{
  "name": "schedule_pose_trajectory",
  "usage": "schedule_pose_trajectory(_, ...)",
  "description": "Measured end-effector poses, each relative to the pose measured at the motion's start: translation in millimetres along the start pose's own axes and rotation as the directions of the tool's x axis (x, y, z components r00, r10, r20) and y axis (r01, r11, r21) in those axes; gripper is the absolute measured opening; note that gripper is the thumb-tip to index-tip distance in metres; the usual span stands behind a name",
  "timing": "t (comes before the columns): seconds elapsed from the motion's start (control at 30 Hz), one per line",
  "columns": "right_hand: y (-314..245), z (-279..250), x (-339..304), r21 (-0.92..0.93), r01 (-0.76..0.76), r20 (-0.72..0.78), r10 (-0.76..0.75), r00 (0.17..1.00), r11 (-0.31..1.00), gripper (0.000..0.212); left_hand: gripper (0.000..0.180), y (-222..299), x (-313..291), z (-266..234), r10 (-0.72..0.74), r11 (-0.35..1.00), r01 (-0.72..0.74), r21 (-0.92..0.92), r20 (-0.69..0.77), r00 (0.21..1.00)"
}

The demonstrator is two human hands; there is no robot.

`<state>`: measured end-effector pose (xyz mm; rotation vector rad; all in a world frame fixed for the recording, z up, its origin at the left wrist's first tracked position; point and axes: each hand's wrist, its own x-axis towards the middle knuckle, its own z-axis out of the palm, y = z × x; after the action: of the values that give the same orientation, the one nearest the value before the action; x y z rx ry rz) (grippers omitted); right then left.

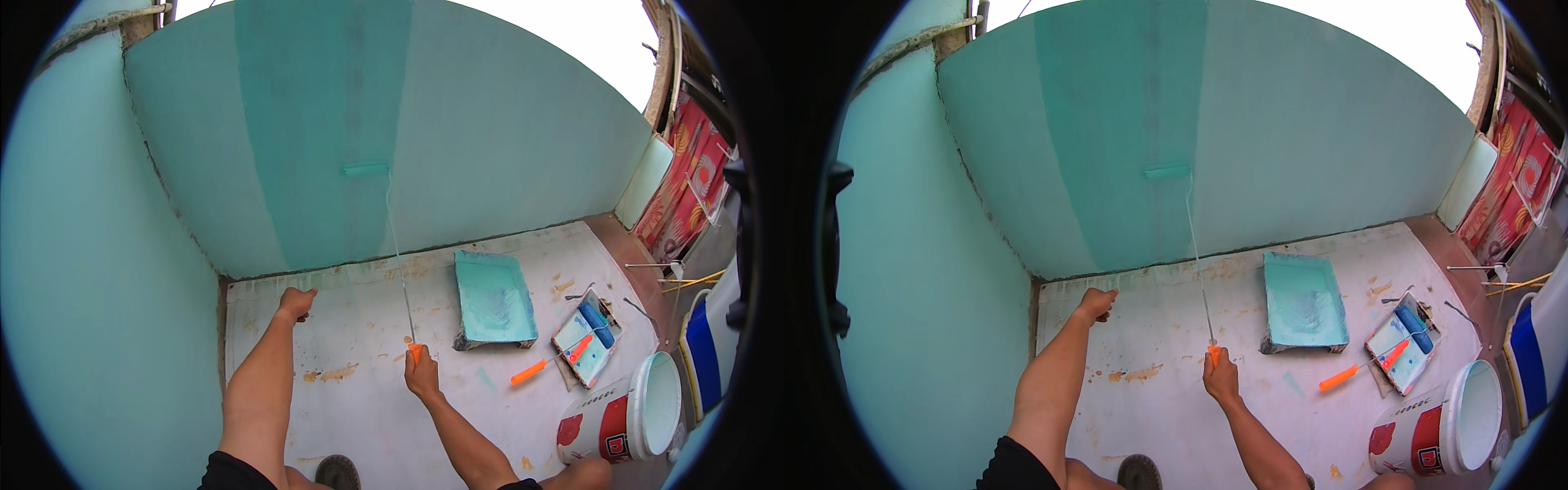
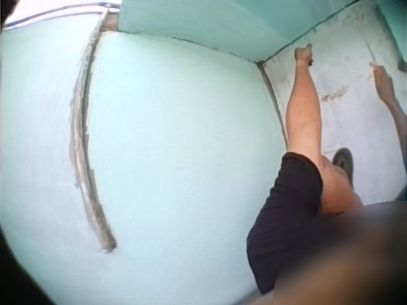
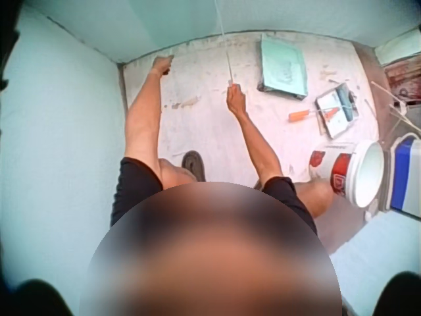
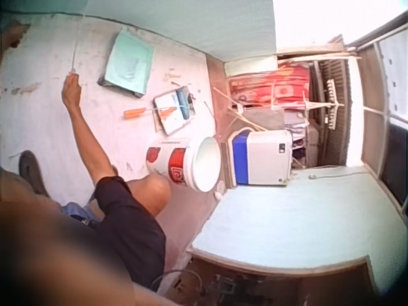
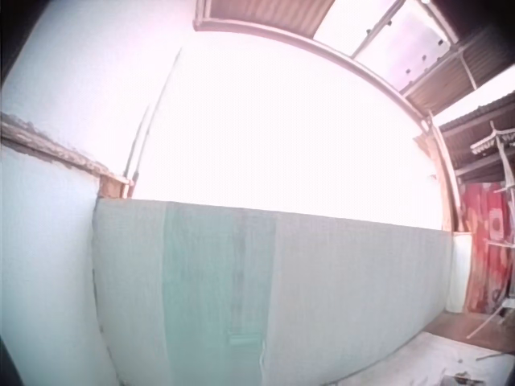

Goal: The person sits on the floor and uses a paint roller to apply light blue paint to a wall. They repeatedly dip the roller into a paint tray and roll it vertically along the wall surface.

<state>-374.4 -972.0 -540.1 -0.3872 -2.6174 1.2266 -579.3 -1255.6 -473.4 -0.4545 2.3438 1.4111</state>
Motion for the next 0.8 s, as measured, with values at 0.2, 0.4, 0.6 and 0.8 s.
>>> schedule_pose_trajectory(0.2,25,15,-30,-0.073,-0.125,0.069,0.13,0.989,0.989,0.034,0.04,-12,-9,3,-0.04,0.995,0.036,0.093,0.038,0.999)
schedule_pose_trajectory(0.4,42,22,-46,-0.12,-0.192,0.113,0.206,0.972,0.974,0.037,0.042,-8,-8,11,-0.013,0.997,0.009,0.083,0.05,0.999)
schedule_pose_trajectory(0.6,53,23,-52,-0.147,-0.216,0.131,0.236,0.963,0.965,0.038,0.042,-6,-8,15,-0.011,0.995,0.004,0.101,0.073,0.997)
schedule_pose_trajectory(0.8,59,22,-54,-0.188,-0.264,0.186,0.298,0.936,0.946,0.041,0.043,-6,-9,16,-0.017,0.994,0.008,0.112,0.075,0.997)
